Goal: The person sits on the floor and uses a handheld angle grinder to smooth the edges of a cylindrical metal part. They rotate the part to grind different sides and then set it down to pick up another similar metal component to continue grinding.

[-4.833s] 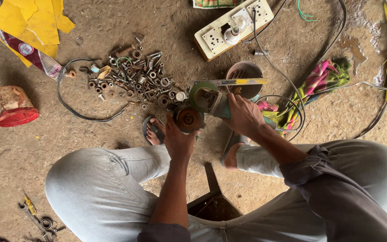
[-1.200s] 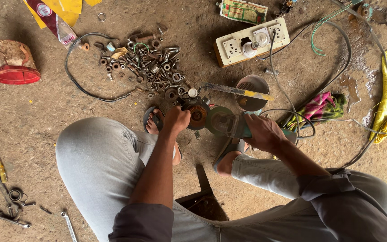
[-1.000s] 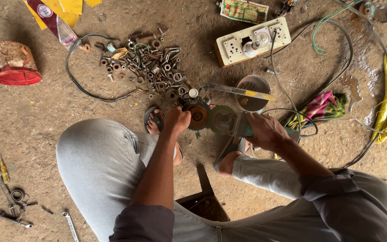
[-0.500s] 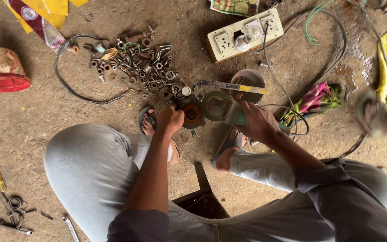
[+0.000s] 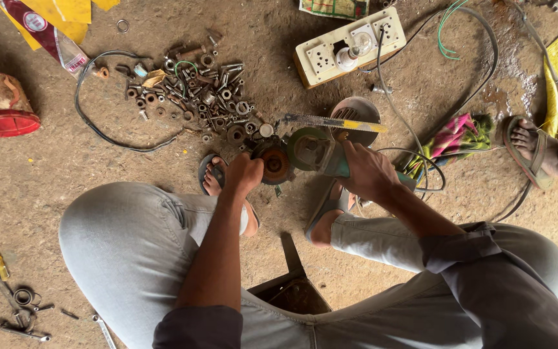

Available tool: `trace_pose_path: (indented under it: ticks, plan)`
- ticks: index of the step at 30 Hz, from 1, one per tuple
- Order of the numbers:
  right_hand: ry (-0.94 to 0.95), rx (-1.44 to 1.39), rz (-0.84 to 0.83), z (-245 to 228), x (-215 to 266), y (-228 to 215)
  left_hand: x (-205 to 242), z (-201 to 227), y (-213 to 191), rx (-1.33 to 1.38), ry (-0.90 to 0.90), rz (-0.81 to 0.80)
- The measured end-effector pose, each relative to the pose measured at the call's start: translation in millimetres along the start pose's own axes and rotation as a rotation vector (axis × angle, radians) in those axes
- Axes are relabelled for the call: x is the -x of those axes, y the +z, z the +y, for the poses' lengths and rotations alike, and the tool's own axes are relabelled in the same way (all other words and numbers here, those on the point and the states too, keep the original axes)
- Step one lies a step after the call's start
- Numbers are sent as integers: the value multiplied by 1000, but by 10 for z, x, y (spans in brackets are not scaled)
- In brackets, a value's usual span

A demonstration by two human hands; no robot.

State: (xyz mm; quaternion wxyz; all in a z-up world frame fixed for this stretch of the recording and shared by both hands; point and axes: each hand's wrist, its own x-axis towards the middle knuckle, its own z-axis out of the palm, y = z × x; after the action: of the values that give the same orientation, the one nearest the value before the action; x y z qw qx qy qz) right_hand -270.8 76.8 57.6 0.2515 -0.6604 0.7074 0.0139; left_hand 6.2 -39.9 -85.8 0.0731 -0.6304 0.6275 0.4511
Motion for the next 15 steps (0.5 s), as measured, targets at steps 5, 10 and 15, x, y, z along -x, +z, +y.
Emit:
trace_pose_path:
  ticks: [5, 10, 15]
  plan:
    - [34, -26, -13, -12, -51, -8, -61, -81, 69, 32, -28, -9]
    - [-29, 47, 30, -33, -143, -46, -37, -51, 13, -44, 24, -45]
    - [22, 54, -34, -42, -177, -55, 49, 27, -75, 50, -65, -46]
